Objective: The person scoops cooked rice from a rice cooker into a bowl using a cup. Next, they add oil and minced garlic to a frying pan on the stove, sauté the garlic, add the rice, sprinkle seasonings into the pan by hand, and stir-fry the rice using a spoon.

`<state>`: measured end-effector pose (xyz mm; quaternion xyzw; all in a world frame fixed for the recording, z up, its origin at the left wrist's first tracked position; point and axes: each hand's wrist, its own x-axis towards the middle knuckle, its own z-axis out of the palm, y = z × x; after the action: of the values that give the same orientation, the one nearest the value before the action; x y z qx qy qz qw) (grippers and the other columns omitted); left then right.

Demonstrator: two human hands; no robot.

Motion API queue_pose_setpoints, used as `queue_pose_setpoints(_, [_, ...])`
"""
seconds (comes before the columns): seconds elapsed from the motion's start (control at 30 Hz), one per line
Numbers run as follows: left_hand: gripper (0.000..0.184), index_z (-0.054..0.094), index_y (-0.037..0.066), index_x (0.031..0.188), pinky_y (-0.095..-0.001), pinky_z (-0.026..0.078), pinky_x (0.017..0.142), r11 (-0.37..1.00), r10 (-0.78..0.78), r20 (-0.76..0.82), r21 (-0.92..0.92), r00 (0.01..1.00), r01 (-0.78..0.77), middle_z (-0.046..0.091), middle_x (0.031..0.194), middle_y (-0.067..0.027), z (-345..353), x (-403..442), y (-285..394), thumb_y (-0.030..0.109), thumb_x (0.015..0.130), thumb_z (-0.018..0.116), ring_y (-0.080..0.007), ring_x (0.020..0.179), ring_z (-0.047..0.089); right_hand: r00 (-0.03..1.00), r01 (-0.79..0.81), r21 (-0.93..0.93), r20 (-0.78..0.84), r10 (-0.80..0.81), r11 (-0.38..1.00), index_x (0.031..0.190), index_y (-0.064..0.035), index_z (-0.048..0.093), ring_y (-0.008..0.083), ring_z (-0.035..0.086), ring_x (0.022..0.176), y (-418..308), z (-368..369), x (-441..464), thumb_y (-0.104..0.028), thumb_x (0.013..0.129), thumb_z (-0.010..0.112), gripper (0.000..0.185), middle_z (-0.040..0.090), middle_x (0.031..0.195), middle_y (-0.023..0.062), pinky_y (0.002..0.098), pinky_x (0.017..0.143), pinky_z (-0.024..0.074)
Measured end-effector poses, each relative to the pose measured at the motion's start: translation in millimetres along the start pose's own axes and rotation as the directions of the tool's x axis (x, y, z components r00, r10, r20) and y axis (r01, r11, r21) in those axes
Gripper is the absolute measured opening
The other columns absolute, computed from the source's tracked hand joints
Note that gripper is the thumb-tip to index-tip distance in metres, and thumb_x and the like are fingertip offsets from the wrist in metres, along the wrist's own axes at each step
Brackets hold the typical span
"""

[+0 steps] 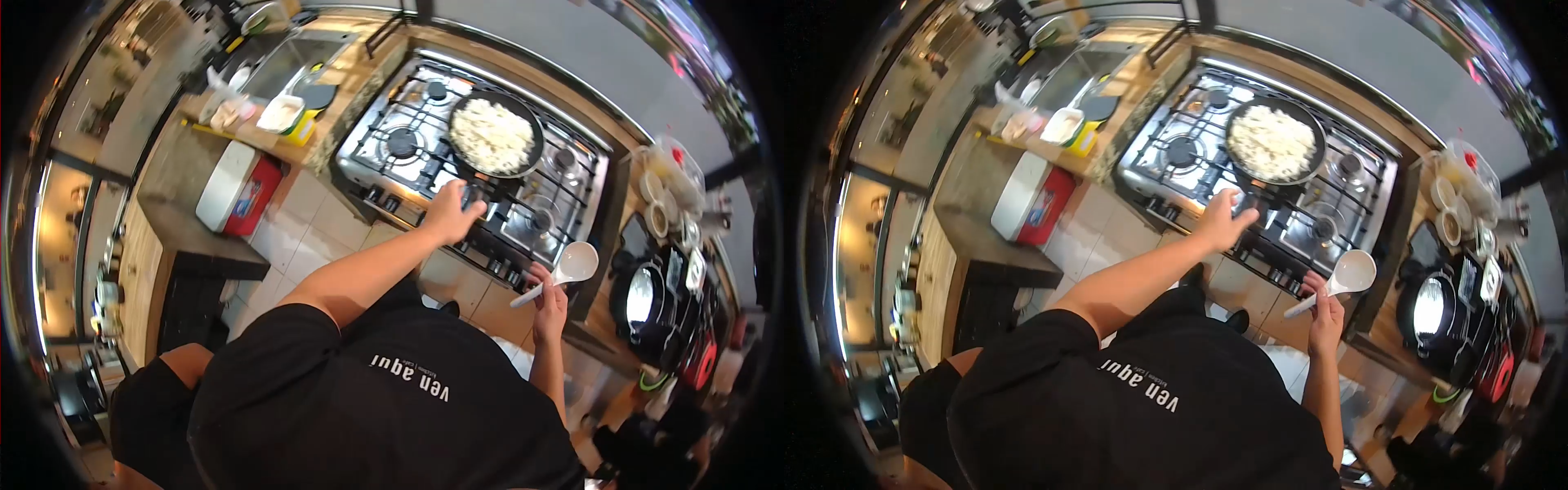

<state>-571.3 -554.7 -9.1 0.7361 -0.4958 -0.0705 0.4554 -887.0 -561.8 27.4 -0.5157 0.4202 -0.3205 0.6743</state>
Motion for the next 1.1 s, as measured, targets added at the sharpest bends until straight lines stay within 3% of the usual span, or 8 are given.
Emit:
queue_pose_setpoints(0.1, [0.049, 0.055, 0.001, 0.128, -0.0405, 0.055, 0.089, 0.924, 0.038, 0.504, -0.347, 0.863, 0.163, 0.071, 0.108, -0.0158, -75, 13, 57, 0.028, 0.092, 0.077, -0.0286, 0.097, 0.07, 0.992, 0.127, 0.0, -0.005, -0.127, 0.992, 0.141, 0.0036, 0.062, 0.0176, 0.066, 0.117, -19, 58, 40, -0.027, 0.114, 0.047, 0.044, 0.067, 0.14, 0.0107, 0.0309, 0.093, 0.0525])
queue_pose_setpoints(0.3, [0.029, 0.061, 0.002, 0.126, -0.0372, 0.053, 0.082, 0.79, -0.056, 0.664, -0.427, 0.746, 0.44, 0.073, 0.098, -0.0101, -143, 31, 32, 0.02, 0.103, 0.063, -0.0164, 0.088, 0.067, 0.939, 0.306, -0.134, 0.203, -0.276, 0.943, 0.145, 0.0025, 0.06, 0.0182, 0.057, 0.13, -49, 208, 116, -0.026, 0.114, 0.047, 0.043, 0.066, 0.136, 0.0106, 0.0315, 0.106, 0.0472])
queue_pose_setpoints(0.43, [0.021, 0.066, 0.005, 0.118, -0.03, 0.046, 0.064, 0.805, -0.137, 0.389, -0.492, 0.911, 0.331, 0.065, 0.08, -0.004, -219, 65, -65, 0.017, 0.103, 0.058, -0.0098, 0.068, 0.055, 0.902, 0.26, -0.069, 0.375, -0.216, 0.963, 0.131, 0.0, 0.066, 0.012, 0.063, 0.109, -57, 296, 158, -0.022, 0.106, 0.066, 0.033, 0.069, 0.115, 0.004, 0.0275, 0.095, 0.0507])
queue_pose_setpoints(0.57, [0.018, 0.066, 0.005, 0.118, -0.0233, 0.041, 0.062, 0.68, -0.401, 0.121, -0.625, 0.908, 0.384, 0.062, 0.085, 0.0046, -320, 84, -175, 0.013, 0.105, 0.058, -0.003, 0.071, 0.049, 0.939, 0.208, -0.585, 0.343, 0.006, 0.784, 0.117, -0.0031, 0.065, 0.0069, 0.063, 0.078, -86, 377, 222, -0.019, 0.102, 0.07, 0.021, 0.068, 0.088, 0.0033, 0.0253, 0.072, 0.051])
queue_pose_setpoints(0.63, [0.016, 0.066, 0.005, 0.116, -0.0218, 0.037, 0.059, 0.731, -0.448, -0.027, -0.586, 0.894, 0.348, 0.057, 0.082, 0.0062, -381, 91, -212, 0.012, 0.105, 0.058, -0.0016, 0.069, 0.046, 0.609, 0.793, -0.47, 0.609, -0.509, 0.387, 0.124, -0.0058, 0.064, 0.0295, 0.068, 0.106, -101, 435, 255, 0.006, 0.088, 0.06, 0.038, 0.065, 0.123, 0.017, 0.0387, 0.086, 0.056])
queue_pose_setpoints(0.73, [0.013, 0.065, 0.006, 0.113, -0.0222, 0.031, 0.055, 0.785, -0.49, -0.207, -0.526, 0.847, 0.327, 0.049, 0.076, 0.0071, -449, 88, -258, 0.012, 0.104, 0.058, -0.0021, 0.064, 0.041, 0.62, 0.738, -0.429, 0.737, -0.271, 0.521, 0.113, -0.0076, 0.069, 0.0351, 0.068, 0.102, -131, 527, 279, 0.007, 0.083, 0.062, 0.034, 0.071, 0.114, 0.0107, 0.0413, 0.087, 0.0552])
queue_pose_setpoints(0.93, [0.015, 0.062, 0.002, 0.113, -0.0223, 0.033, 0.06, 0.77, -0.542, -0.324, -0.561, 0.775, 0.304, 0.047, 0.075, 0.0038, -503, 78, -281, 0.009, 0.102, 0.055, -0.0057, 0.065, 0.042, 0.574, 0.815, -0.567, 0.767, 0.285, -0.116, 0.102, -0.0062, 0.081, 0.036, 0.076, 0.096, -106, 668, 306, -0.024, 0.085, 0.078, 0.025, 0.078, 0.104, 0.0166, 0.0447, 0.082, 0.0616])
queue_pose_setpoints(1.1, [0.014, 0.063, 0.001, 0.112, -0.022, 0.033, 0.059, 0.776, -0.57, -0.342, -0.523, 0.748, 0.353, 0.048, 0.075, 0.0039, -510, 62, -296, 0.009, 0.102, 0.058, -0.0051, 0.065, 0.042, 0.602, 0.784, -0.619, 0.741, 0.298, -0.043, 0.095, -0.003, 0.081, 0.0347, 0.077, 0.092, -64, 675, 309, -0.022, 0.082, 0.077, 0.023, 0.078, 0.098, 0.0183, 0.0452, 0.078, 0.0624])
